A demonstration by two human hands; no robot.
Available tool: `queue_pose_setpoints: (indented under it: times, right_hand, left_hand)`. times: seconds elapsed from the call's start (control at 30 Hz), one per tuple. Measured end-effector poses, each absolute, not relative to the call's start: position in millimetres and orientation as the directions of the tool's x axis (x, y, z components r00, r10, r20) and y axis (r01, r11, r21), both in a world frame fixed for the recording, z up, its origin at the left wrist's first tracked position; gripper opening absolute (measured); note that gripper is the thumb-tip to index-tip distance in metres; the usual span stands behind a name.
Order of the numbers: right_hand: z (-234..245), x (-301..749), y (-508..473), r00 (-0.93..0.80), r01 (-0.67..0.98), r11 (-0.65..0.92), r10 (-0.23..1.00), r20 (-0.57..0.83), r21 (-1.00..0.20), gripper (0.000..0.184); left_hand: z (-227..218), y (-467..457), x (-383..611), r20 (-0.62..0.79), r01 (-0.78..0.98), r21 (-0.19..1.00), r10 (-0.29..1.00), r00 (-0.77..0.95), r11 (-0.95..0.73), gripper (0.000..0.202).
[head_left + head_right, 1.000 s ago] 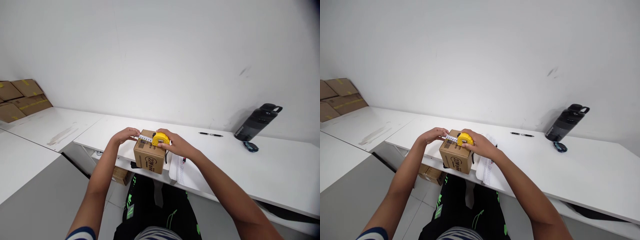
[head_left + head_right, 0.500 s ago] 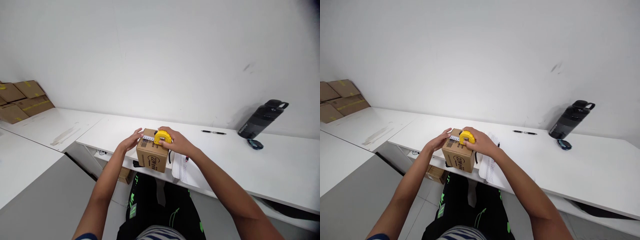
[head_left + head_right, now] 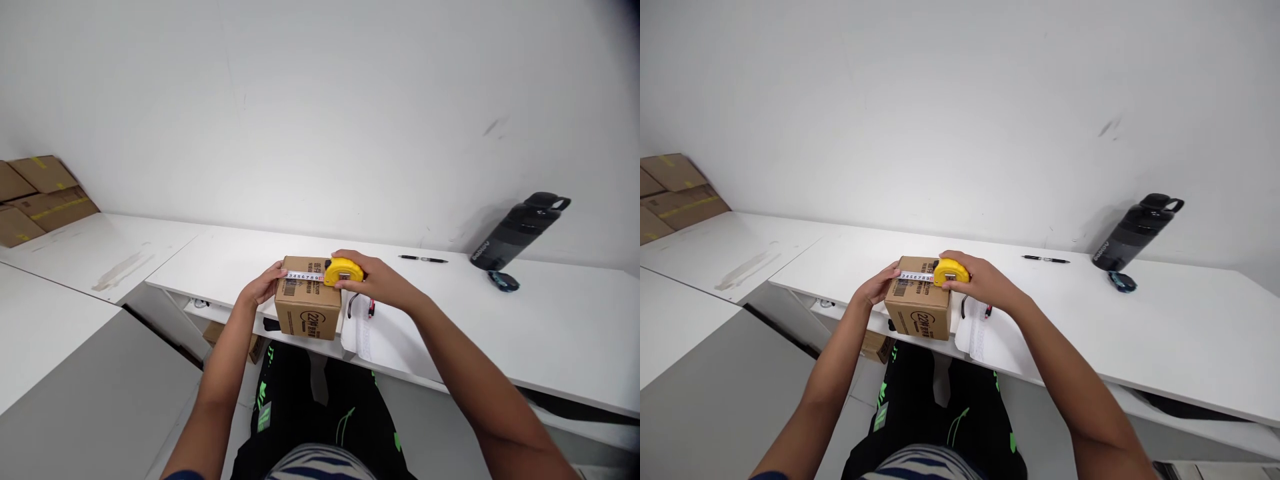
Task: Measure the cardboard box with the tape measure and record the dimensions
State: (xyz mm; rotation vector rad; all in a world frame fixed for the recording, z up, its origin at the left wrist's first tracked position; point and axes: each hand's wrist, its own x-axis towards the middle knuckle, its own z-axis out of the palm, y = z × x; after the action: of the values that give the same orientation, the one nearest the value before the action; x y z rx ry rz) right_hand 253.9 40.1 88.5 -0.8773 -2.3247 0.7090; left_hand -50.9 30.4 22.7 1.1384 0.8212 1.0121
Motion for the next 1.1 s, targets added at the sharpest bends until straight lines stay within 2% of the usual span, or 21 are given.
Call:
queue_pose_setpoints:
  times: [0.23, 0.47, 0.63, 0.73, 0.83, 0.9, 0.93, 1.0, 1.1]
  right_hand:
    - [76, 291, 55, -0.521, 0.502, 0.522, 0.819, 0.241, -0.690, 0.058]
    - [74, 279, 45, -0.544, 0.484, 0.626, 0.762, 0.350, -0.612, 0.054]
    - [72, 279, 40, -0.522, 0.479, 0.605, 0.779, 0.348, -0.636, 0.058]
    - [66, 285, 45, -0.524, 0.439, 0.609, 0.771, 0.363, -0.660, 0.066]
    - [47, 298, 65, -0.407, 0.395, 0.562, 0.816, 0.410, -0.727, 0.063]
    - [26, 309, 82, -0.234, 0.548, 0.462, 0.885, 0.403, -0.697, 0.056]
    - [13, 314, 90, -0.169, 0.677, 0.373, 0.918, 0.360, -0.634, 0.054]
    - [-12, 321, 101, -0.154, 0.829, 0.257, 0.959, 0.238, -0.497, 0.048]
    - [-38, 324, 109, -0.239, 0.842, 0.283, 0.959, 0.152, -0.459, 0.032]
  left_hand:
    - [19, 31, -46, -0.013, -0.237, 0.968, 0.957, 0.290, 0.085, 0.065]
    - [14, 32, -46, -0.012, -0.299, 0.949, 0.960, 0.280, 0.099, 0.063]
    - [16, 32, -44, -0.015, -0.319, 0.943, 0.967, 0.254, 0.098, 0.063]
    - [20, 31, -40, -0.013, -0.294, 0.953, 0.976, 0.217, 0.078, 0.060]
    - [23, 30, -37, -0.012, -0.281, 0.957, 0.980, 0.198, 0.069, 0.061]
    - [24, 31, -35, -0.015, -0.283, 0.957, 0.981, 0.195, 0.071, 0.062]
    - [25, 31, -34, -0.017, -0.285, 0.956, 0.981, 0.192, 0.072, 0.063]
    - [25, 32, -34, -0.016, -0.296, 0.953, 0.983, 0.184, 0.071, 0.063]
    - [25, 33, -33, -0.007, -0.313, 0.948, 0.986, 0.168, 0.060, 0.059]
